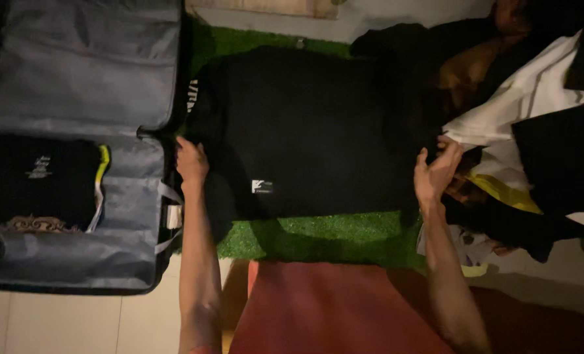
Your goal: The person folds shirts by hand on a green surface and places them into an open suitcase.
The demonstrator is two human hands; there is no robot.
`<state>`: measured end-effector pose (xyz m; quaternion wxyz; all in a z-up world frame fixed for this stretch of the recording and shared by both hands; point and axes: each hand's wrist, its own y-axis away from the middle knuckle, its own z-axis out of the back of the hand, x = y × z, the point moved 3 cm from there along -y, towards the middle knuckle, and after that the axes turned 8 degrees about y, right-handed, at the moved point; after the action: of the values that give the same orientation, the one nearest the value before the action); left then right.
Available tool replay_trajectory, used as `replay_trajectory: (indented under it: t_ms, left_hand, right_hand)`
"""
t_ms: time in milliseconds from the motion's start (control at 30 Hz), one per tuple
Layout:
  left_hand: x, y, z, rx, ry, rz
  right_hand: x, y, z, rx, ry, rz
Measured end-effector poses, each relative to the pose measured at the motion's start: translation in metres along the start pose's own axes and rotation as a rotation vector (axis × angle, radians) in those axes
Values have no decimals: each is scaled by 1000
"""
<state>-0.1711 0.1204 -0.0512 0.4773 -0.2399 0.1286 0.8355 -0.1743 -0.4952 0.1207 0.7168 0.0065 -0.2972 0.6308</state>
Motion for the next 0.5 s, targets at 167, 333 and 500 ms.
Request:
replay_trajectory:
  t_ms: [167, 333, 500]
  left_hand:
    - [21, -12, -25, 129, -256, -65]
    - [-26, 5, 40, 163, -65, 4]
    - [-88, 1, 121, 75, 102, 17]
  right_hand:
    - [-27, -9, -9, 190, 191, -79]
    - [-39, -8, -7, 199, -46, -221]
    - [-13, -12, -1, 275, 166, -242]
